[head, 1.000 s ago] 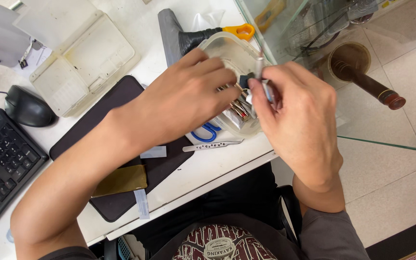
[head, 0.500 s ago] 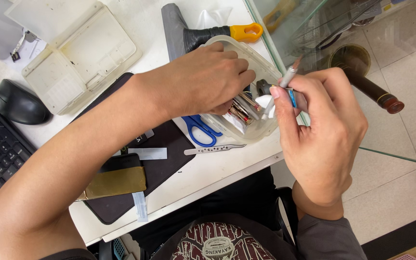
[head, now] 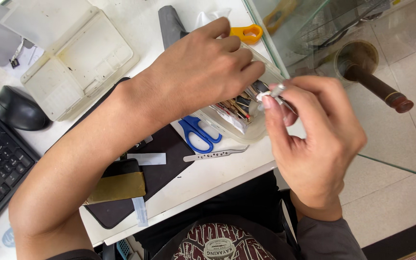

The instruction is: The person aligns and applies a screen protector to a smartphone using alignment strips and a plastic card. They smooth the protector, use a hair dryer to heat the surface, and continue smoothing to remove bubbles.

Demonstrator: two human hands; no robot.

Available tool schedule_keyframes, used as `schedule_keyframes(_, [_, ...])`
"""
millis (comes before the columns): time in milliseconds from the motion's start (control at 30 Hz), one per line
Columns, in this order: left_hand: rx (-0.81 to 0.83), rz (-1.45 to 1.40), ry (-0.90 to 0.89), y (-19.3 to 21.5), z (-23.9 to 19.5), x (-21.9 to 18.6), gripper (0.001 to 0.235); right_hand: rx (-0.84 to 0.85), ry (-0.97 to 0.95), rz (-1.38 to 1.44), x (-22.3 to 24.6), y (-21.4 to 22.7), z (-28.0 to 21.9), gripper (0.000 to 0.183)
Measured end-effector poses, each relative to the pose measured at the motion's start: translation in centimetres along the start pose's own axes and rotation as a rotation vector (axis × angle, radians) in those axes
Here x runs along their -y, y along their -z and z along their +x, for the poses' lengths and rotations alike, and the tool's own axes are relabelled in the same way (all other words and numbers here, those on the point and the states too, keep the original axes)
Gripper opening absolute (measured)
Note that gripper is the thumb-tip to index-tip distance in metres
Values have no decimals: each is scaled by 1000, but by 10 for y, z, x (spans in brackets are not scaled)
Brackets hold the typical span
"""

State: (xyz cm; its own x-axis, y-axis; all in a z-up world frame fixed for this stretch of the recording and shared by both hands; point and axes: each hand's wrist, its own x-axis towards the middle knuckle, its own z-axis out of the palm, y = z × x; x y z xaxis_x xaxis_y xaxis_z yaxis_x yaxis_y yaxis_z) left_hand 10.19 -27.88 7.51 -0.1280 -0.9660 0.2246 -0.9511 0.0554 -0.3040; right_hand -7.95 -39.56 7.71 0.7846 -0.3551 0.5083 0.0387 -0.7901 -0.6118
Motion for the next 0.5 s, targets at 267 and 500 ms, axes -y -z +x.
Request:
schedule_keyframes(267, [-58, -113, 61, -2, -13, -3, 16, -30, 93, -19, -1, -11, 10, 19])
schedule_keyframes(500, [-65, -28, 12, -6, -13, 4, 11, -15, 143, -34, -24, -27, 11, 17])
